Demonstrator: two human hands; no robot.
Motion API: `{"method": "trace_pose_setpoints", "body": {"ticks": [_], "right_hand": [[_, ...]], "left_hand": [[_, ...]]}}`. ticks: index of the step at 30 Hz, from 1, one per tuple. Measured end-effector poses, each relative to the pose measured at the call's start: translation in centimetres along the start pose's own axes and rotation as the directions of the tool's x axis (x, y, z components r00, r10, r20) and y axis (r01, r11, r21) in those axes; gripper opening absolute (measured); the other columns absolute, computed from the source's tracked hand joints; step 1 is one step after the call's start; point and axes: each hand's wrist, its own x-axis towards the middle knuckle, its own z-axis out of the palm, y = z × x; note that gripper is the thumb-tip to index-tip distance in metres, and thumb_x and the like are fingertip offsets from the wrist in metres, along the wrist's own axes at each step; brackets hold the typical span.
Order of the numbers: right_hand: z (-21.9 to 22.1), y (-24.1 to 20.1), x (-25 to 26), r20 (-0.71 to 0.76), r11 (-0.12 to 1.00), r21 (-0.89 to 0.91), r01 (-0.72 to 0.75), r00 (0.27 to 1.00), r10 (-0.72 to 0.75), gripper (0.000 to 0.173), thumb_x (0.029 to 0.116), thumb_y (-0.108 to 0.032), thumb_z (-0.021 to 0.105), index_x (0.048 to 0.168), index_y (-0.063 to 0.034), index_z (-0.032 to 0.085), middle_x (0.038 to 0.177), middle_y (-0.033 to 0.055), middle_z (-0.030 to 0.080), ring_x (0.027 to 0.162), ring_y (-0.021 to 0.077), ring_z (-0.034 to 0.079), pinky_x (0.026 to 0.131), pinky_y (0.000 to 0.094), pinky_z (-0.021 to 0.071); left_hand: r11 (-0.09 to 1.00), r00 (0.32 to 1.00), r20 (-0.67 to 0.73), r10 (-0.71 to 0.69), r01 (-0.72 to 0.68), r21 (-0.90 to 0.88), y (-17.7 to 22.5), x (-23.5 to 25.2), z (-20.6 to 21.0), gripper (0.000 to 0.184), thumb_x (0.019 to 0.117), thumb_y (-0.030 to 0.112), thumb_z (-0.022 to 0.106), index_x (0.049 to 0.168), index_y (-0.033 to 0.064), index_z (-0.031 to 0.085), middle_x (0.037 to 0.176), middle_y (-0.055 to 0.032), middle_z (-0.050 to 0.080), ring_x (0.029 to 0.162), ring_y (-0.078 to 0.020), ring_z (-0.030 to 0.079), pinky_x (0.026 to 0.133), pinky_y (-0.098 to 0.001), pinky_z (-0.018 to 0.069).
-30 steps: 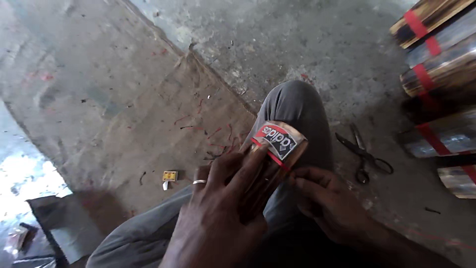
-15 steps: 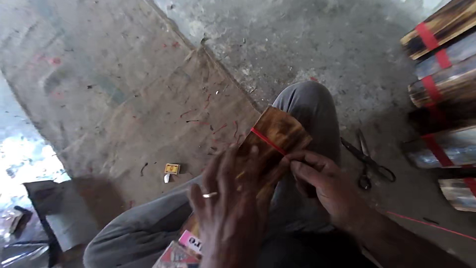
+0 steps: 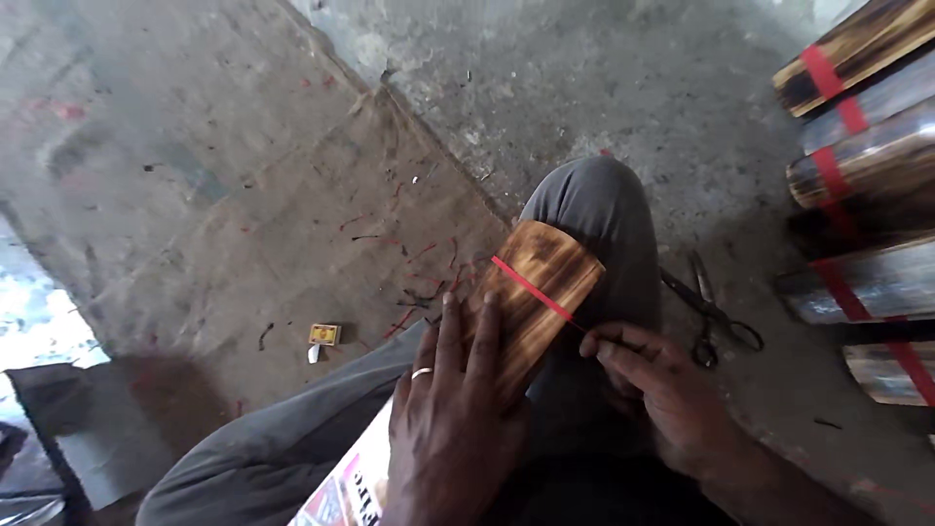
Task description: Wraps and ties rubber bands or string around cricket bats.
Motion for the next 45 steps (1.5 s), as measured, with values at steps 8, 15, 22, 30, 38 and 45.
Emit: {"method": "trace_pose_setpoints", "body": {"ticks": [8,15,22,30,38,45], "right_hand": [[1.8,-3.8,-0.8,0.250,0.984,0.111,0.140,0.954,-0.164,0.017,0.1043,-0.022,0.059,0.106,-0.0146,0.073,0.073,-0.0014,0.056,0.054,-0.0010,0.043,0.049,0.0136,0.0378],[1.6,-3.1,0.9,0.150,0.998,0.042,0.037,0.988,-0.043,0.019,0.1045,-0.022,0.057,0.111,-0.0138,0.073,0.073,0.0029,0.055,0.053,0.0048,0.043,0.047,0.0177,0.0381],[1.4,-2.1,0.9,0.042,0.999,-0.004,-0.033,0.999,0.033,0.019,0.1020,-0.022,0.058,0.109,-0.0161,0.075,0.072,0.0017,0.052,0.054,0.0061,0.042,0.048,0.0189,0.0370],[-1.5,1.5,-1.1,0.036,0.979,0.178,-0.097,0.995,0.092,0.019,0.1030,-0.023,0.060,0.111,-0.0127,0.073,0.071,0.0034,0.055,0.052,0.0054,0.044,0.046,0.0193,0.0391],[-1.4,2.0,-0.7,0.030,0.959,0.233,-0.159,0.987,0.156,0.019,0.1028,-0.023,0.061,0.112,-0.0107,0.072,0.069,0.0024,0.049,0.051,0.0066,0.041,0.046,0.0201,0.0374],[0.3,0.0,-0.8,0.175,0.983,0.183,-0.012,0.984,-0.020,0.018,0.1043,-0.023,0.058,0.109,-0.0136,0.073,0.065,-0.0008,0.049,0.052,0.0040,0.043,0.049,0.0196,0.0390]], "left_hand": [[0.732,0.758,0.609,0.234,0.275,-0.623,-2.3,1.0,-7.5,0.096,0.0750,0.036,0.085,0.158,0.0379,0.036,0.121,0.0044,0.070,0.100,-0.0071,0.069,0.087,-0.0372,0.0610],[0.891,0.975,0.204,0.092,0.011,-0.454,-2.6,-0.1,-7.6,0.065,0.0931,0.040,0.065,0.154,0.0363,0.044,0.149,0.0067,0.054,0.128,-0.0145,0.059,0.099,-0.0490,0.0553],[0.945,0.990,-0.137,0.032,0.015,0.327,3.2,-1.4,-0.5,0.092,0.0871,0.071,0.056,0.164,0.0278,0.028,0.170,0.0023,0.023,0.149,-0.0300,0.034,0.105,-0.0616,0.0335],[0.947,0.991,-0.117,0.066,-0.025,0.320,3.3,-0.9,-0.5,0.088,0.0886,0.061,0.062,0.163,0.0331,0.026,0.170,-0.0052,0.024,0.148,-0.0318,0.038,0.106,-0.0518,0.0426],[0.945,0.989,-0.097,0.114,-0.078,0.319,3.4,0.2,-0.8,0.077,0.0876,0.047,0.068,0.155,0.0549,0.033,0.167,-0.0147,0.027,0.137,-0.0416,0.046,0.085,-0.0548,0.0519],[0.982,0.978,0.134,0.159,-0.142,-0.125,0.3,1.8,-5.5,0.096,0.0690,0.058,0.076,0.154,0.0555,0.032,0.160,0.0099,0.039,0.131,-0.0295,0.053,0.072,-0.0581,0.0558]]}}
